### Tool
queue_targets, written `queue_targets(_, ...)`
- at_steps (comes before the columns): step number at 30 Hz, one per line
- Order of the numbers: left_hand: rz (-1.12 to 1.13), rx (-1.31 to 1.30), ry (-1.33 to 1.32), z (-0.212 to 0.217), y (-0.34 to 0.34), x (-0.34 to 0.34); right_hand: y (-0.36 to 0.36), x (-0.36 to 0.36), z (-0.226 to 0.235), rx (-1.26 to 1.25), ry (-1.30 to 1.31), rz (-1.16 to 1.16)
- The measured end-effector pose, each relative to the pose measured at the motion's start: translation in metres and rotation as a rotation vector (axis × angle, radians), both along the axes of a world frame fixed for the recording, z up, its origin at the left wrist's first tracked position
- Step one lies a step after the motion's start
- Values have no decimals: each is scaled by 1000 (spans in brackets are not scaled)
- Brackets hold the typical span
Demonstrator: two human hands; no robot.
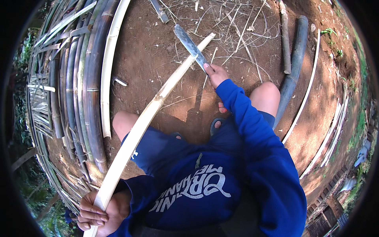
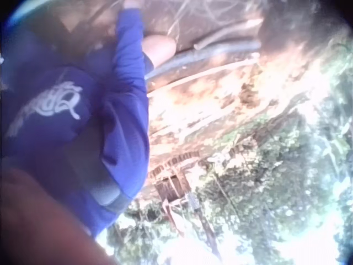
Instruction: The person uses a machete to split a long bamboo pole into thin strips. They hold the bamboo with one hand and repeatedly strike it with the machete to separate the material into usable pieces.
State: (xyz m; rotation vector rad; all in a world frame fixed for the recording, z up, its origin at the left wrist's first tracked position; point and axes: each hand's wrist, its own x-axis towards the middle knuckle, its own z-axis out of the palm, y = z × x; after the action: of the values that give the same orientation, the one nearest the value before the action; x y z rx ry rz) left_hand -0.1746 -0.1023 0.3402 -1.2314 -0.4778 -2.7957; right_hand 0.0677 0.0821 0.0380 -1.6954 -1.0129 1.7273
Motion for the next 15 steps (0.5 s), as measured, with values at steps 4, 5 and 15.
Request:
queue_targets(4, 12, -1, -12, -1, 0, -3, -9, -5, 16, -11, -3, -31)
queue_targets(5, 26, -4, -9, -1, 1, -3, -9, -19, 28, 26, 5, -12)
queue_targets(15, 22, 16, -14, -2, -3, -3, 11, -15, 26, 61, -142, 42)
